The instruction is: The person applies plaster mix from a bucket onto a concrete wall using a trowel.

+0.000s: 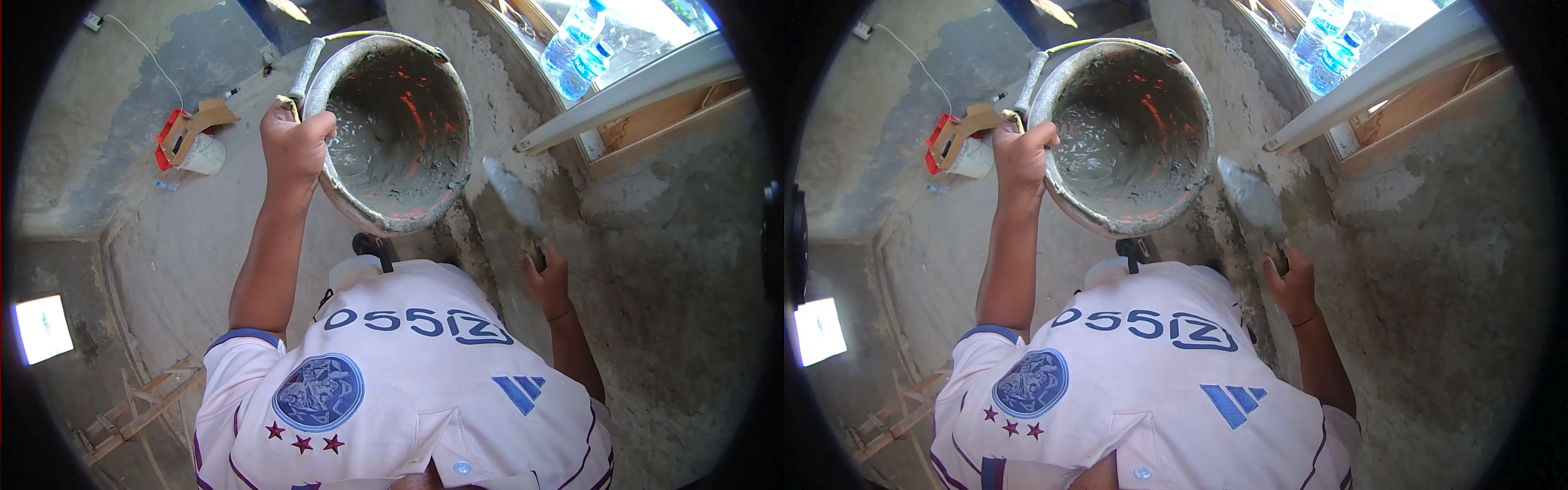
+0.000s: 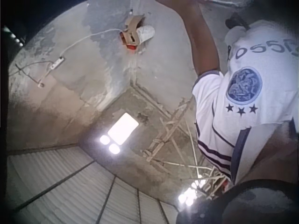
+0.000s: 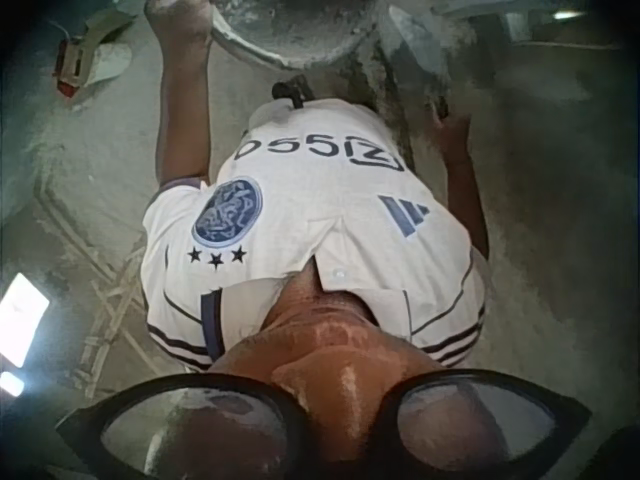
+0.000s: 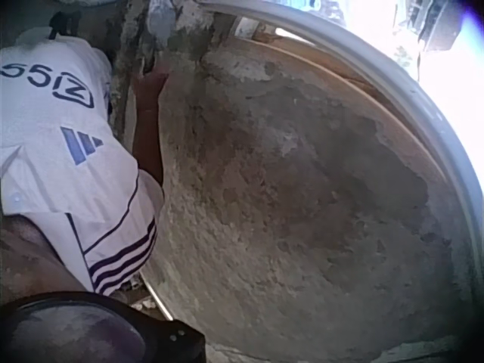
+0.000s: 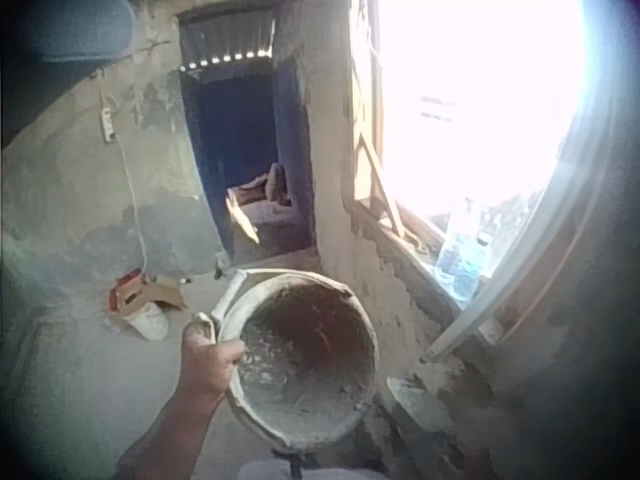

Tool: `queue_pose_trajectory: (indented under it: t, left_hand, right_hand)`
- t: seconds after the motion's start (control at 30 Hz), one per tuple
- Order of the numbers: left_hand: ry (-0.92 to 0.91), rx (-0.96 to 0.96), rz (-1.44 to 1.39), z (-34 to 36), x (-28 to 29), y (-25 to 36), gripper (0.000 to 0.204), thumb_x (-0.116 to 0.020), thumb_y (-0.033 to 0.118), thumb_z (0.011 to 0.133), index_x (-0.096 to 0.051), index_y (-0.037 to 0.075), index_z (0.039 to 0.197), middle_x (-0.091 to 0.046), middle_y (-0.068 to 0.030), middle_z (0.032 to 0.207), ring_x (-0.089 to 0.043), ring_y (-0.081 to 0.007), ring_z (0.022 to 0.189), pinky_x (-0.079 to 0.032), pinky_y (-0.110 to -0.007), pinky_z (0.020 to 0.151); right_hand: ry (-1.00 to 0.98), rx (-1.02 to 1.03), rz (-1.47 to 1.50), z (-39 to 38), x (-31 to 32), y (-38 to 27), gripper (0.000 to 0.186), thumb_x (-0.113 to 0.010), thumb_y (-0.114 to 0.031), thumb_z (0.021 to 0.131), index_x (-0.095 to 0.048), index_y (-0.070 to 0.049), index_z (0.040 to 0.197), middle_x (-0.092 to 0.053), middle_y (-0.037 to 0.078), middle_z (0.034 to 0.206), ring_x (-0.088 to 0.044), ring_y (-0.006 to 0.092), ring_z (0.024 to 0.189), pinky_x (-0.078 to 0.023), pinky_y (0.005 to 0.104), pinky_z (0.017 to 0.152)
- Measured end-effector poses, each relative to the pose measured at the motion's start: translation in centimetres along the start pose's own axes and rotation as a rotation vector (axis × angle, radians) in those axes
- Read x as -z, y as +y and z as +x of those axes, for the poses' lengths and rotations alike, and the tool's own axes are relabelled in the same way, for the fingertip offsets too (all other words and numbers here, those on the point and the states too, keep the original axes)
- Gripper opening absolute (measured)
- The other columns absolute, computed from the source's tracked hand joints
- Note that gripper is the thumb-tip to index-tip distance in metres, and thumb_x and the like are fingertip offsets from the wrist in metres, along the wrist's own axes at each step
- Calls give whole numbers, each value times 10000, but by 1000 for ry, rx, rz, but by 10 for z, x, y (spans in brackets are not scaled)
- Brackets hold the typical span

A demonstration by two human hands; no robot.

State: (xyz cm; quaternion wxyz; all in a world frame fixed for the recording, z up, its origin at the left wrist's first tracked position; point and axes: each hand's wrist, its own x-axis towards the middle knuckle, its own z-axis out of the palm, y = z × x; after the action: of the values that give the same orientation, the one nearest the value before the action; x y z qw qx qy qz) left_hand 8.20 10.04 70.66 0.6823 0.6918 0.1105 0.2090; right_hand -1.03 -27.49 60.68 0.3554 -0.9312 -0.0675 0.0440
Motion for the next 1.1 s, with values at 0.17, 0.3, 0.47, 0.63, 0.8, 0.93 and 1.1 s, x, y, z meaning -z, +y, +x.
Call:
queue_pose_trajectory:
  t: [0.17,0.3,0.47,0.63,0.8,0.93,1.1]
  left_hand:
    - [-12,-48,48,-5,-6,-4,166,-534,-34,597,-542,-27,763,-548,-22,711,-478,-85,617,-383,-232,565]
    - [5,-44,78,-16,-8,0,154,-537,-31,600,-534,-26,754,-543,-20,715,-473,-83,625,-380,-229,571]
    - [71,-63,39,-17,2,-17,151,-547,-26,597,-509,-24,743,-538,-30,714,-475,-88,626,-382,-233,569]
    - [76,-44,3,-23,7,-13,167,-549,-41,586,-503,-22,746,-540,-37,713,-484,-97,626,-387,-235,573]
    - [82,-18,-27,-24,11,-12,183,-544,-57,578,-505,-21,753,-544,-39,714,-488,-101,622,-391,-239,571]
    - [87,8,-5,-23,14,-15,173,-547,-50,569,-511,-15,735,-543,-39,703,-488,-104,614,-383,-242,559]
    - [60,-5,-3,-20,13,-12,155,-552,-41,560,-515,-11,708,-535,-36,678,-481,-104,594,-374,-243,549]
  right_hand:
    - [-143,160,237,39,11,-68,268,-621,-114,731,-543,20,950,-563,219,767,-566,374,725,-444,373,616]
    - [-335,417,-192,75,-8,-114,255,-582,-152,759,-561,3,961,-589,214,793,-572,381,749,-470,409,657]
    - [-431,396,-419,100,-51,-137,258,-566,-276,764,-637,-32,809,-611,177,712,-602,347,683,-492,410,635]
    - [-492,498,-587,111,-67,-150,239,-570,-270,728,-666,-57,677,-623,147,665,-631,295,651,-500,373,599]
    - [-527,433,-670,120,-67,-159,224,-605,-258,677,-667,-43,674,-634,142,692,-638,268,679,-498,342,608]
    - [-519,465,-713,120,-70,-158,195,-614,-241,678,-671,-55,692,-640,125,723,-641,244,707,-497,333,618]
    - [-394,532,-835,115,-71,-158,201,-610,-258,732,-668,-65,740,-616,82,800,-612,203,793,-493,320,616]
